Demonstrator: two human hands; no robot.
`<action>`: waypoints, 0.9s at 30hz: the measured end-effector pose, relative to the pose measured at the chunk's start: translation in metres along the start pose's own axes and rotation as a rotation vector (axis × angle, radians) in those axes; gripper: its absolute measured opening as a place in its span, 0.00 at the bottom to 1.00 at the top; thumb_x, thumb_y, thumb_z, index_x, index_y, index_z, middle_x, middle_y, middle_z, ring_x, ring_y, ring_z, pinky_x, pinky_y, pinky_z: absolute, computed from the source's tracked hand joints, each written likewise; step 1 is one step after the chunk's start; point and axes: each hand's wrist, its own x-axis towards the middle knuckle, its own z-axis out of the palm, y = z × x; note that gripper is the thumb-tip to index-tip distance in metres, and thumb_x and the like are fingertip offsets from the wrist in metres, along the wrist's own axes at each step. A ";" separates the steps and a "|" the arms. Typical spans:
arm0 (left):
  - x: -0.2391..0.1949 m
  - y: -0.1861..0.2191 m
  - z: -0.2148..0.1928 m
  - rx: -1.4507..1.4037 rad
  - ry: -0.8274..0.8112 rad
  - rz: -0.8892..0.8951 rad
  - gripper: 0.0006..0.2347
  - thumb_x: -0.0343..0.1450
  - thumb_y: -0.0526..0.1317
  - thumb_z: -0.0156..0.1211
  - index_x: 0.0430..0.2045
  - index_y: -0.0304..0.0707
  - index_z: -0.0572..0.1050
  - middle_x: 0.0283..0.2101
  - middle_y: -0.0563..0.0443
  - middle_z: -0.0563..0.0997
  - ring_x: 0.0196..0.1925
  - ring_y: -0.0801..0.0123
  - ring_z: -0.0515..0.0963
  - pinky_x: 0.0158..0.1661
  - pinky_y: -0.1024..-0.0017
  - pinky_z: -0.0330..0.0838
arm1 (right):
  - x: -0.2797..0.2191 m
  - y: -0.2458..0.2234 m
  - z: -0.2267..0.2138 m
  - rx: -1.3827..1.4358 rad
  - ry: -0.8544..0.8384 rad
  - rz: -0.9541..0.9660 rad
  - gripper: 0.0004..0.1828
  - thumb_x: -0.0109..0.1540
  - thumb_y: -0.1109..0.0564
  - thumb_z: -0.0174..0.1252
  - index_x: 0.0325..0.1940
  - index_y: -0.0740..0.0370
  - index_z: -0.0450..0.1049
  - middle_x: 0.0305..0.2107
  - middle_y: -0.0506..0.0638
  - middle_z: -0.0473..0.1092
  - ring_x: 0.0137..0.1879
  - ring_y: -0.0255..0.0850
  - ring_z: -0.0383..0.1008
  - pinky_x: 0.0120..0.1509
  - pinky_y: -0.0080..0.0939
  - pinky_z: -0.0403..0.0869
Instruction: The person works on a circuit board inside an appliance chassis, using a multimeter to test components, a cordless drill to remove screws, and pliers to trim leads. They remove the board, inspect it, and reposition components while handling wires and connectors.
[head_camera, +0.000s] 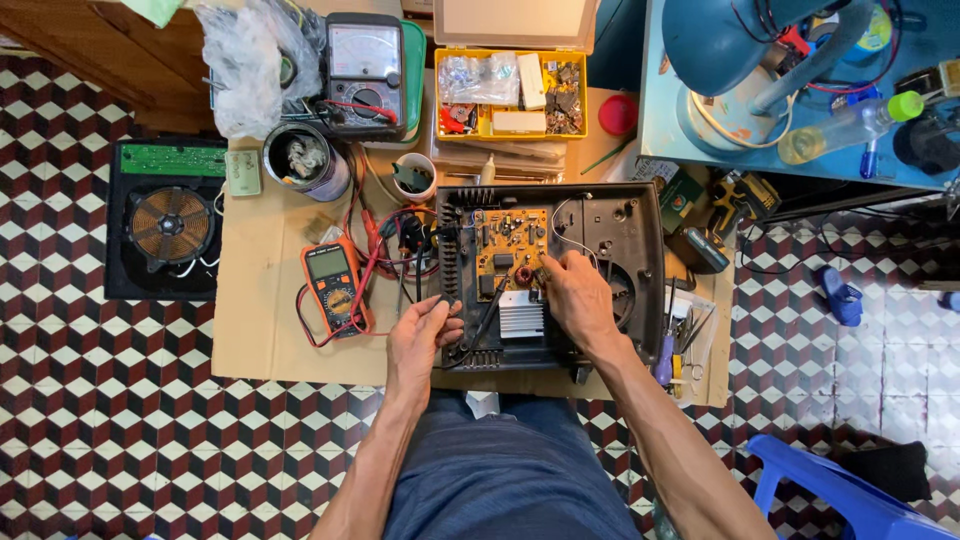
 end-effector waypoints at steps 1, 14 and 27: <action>-0.002 0.001 0.003 0.013 -0.014 -0.004 0.17 0.73 0.42 0.60 0.51 0.27 0.72 0.44 0.45 0.83 0.39 0.74 0.81 0.41 0.78 0.77 | 0.003 0.002 0.004 -0.043 -0.021 -0.014 0.20 0.56 0.64 0.61 0.53 0.61 0.74 0.36 0.58 0.68 0.42 0.55 0.72 0.44 0.52 0.74; 0.014 0.023 0.035 0.154 0.011 0.011 0.17 0.71 0.41 0.64 0.49 0.28 0.78 0.39 0.48 0.82 0.38 0.74 0.81 0.41 0.76 0.77 | 0.017 0.027 -0.012 0.248 -0.103 0.014 0.21 0.54 0.59 0.68 0.49 0.64 0.72 0.48 0.56 0.69 0.39 0.45 0.77 0.46 0.44 0.76; 0.311 -0.019 0.217 0.273 -0.060 0.258 0.14 0.72 0.35 0.62 0.48 0.22 0.76 0.37 0.42 0.84 0.31 0.68 0.84 0.32 0.76 0.78 | -0.008 0.055 -0.063 1.234 -0.031 0.734 0.29 0.60 0.55 0.63 0.64 0.62 0.70 0.39 0.50 0.76 0.45 0.36 0.80 0.49 0.35 0.78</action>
